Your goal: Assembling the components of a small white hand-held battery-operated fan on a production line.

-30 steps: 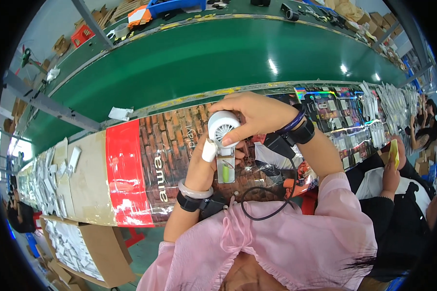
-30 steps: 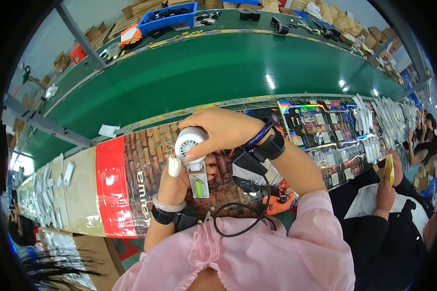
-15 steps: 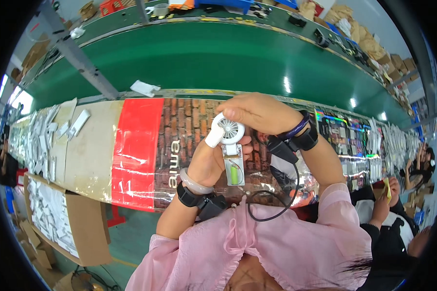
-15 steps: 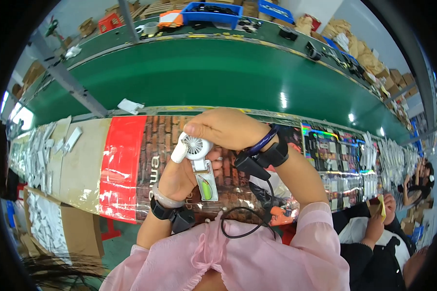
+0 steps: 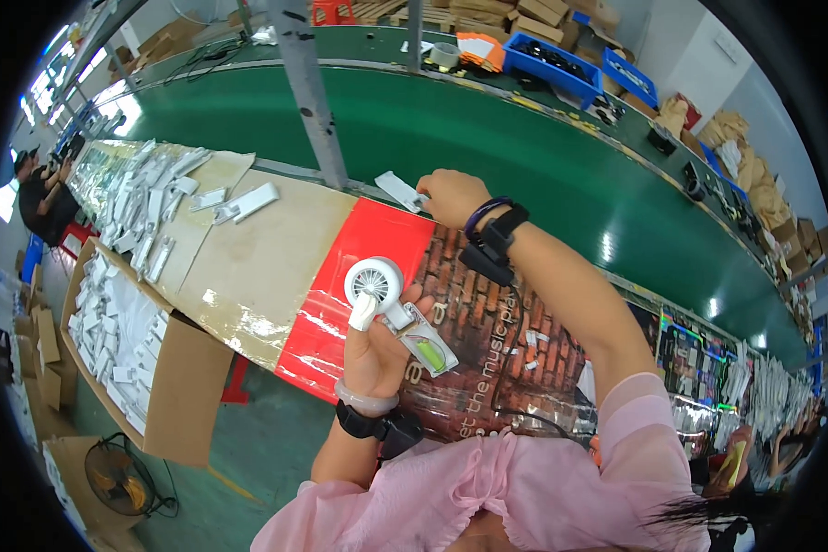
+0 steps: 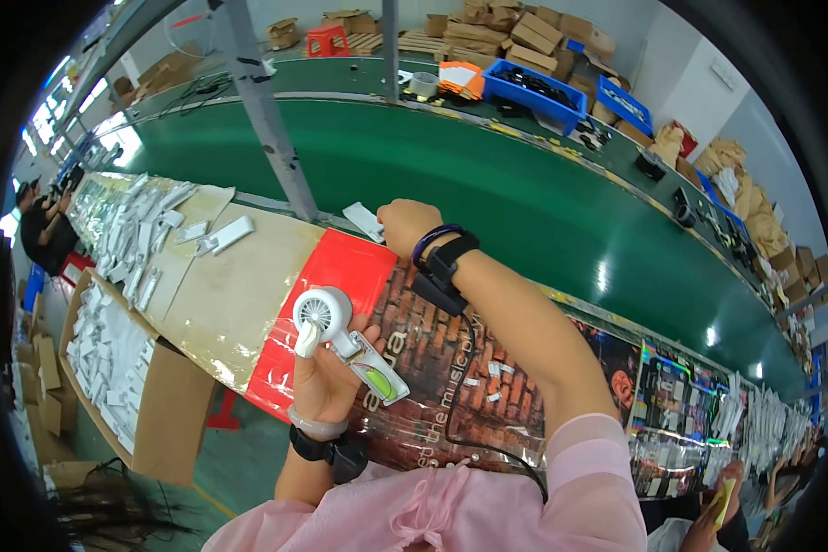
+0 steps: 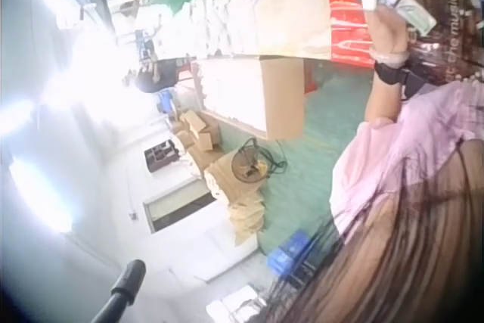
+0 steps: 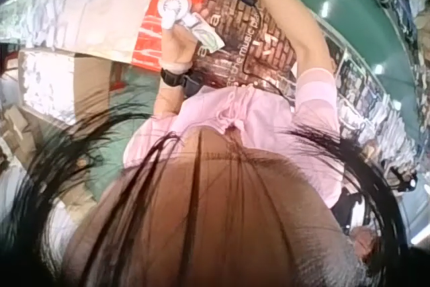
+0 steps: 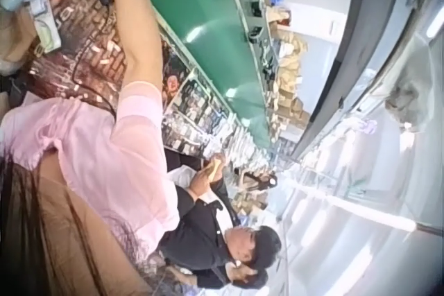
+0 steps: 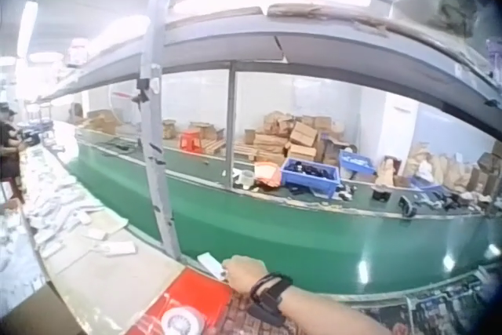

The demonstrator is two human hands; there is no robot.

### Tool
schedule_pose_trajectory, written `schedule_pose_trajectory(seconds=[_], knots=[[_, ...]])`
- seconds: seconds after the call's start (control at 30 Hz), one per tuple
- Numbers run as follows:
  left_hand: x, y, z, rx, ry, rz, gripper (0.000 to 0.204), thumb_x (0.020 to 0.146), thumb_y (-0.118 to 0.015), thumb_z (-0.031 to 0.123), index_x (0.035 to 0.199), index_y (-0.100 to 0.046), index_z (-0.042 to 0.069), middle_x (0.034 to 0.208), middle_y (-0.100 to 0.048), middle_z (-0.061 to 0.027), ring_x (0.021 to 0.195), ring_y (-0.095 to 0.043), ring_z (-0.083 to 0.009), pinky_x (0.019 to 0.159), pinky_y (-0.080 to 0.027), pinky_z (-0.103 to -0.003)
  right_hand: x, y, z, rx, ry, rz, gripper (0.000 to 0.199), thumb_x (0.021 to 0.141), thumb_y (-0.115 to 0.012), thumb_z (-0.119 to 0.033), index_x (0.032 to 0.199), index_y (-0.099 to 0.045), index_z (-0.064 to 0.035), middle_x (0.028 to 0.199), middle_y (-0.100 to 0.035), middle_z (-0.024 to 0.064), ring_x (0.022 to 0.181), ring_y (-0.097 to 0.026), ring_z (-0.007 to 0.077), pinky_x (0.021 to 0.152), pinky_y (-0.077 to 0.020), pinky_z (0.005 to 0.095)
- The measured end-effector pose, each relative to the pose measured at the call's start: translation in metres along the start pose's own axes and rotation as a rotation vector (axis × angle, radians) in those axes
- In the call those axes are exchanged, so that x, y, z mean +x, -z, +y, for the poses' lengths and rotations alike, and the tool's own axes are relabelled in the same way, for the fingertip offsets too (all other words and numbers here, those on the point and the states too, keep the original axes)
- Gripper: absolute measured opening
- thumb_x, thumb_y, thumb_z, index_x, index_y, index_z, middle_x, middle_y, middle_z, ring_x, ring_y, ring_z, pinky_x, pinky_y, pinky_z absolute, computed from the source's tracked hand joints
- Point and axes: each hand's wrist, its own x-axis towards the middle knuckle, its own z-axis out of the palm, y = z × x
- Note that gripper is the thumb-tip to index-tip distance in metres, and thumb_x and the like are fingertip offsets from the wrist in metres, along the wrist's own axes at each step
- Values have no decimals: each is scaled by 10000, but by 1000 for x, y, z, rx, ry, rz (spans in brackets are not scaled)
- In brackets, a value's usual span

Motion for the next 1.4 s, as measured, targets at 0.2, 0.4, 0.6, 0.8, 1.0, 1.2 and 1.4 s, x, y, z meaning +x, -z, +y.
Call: schedule_pose_trajectory(seconds=[0.2,0.4,0.6,0.8,1.0,1.2,1.4], knots=[[-2,13,18,-29,-37,92,570,969,-503,442,1370,-444,41,1301,-561,-202,1167,-576,-358,1032,-439,-478,46,-37,-19,-131,-171,76,331,854,-633,-285,1080,-639,-44,1052,-692,154,1043,-637,326,862,-519,441],[3,25,20,-36,-31,133,626,927,-568,468,1409,-410,102,1295,-561,-169,1153,-577,-348,1030,-439,-534,78,-51,-13,-227,-186,156,372,786,-676,-213,1101,-607,-28,1050,-667,195,1025,-616,386,879,-518,450],[12,25,26,-86,-4,138,617,944,-531,482,1426,-402,118,1317,-550,-156,1175,-566,-347,1042,-423,-540,57,12,-35,-69,-101,41,168,789,-658,-173,895,-714,-55,895,-694,177,872,-684,339,777,-540,427],[20,22,21,-154,34,177,587,995,-434,471,1378,-417,26,1362,-505,-211,1249,-515,-360,1072,-399,-484,-58,72,-58,451,126,158,132,826,-630,-106,925,-645,-21,755,-638,148,663,-628,273,602,-478,351],[23,3,4,-173,77,146,520,1004,-431,445,1369,-439,75,1336,-536,-183,1241,-519,-322,1056,-418,-477,-157,43,-69,30,546,494,383,745,-643,-48,1128,-663,-43,1103,-654,156,858,-663,272,689,-528,341],[24,-24,-25,-160,167,94,525,1004,-440,439,1359,-454,52,1287,-563,-151,1202,-538,-288,1050,-428,-438,-201,23,-59,-184,546,476,440,735,-630,-129,1162,-634,-25,1176,-604,186,906,-635,264,691,-493,340],[19,-44,-57,-106,185,2,488,1006,-444,437,1292,-493,45,1267,-565,-139,1182,-548,-282,1036,-441,-424,-235,20,-58,-285,462,549,438,750,-607,-139,1159,-613,16,1141,-600,204,881,-615,259,689,-470,345]])
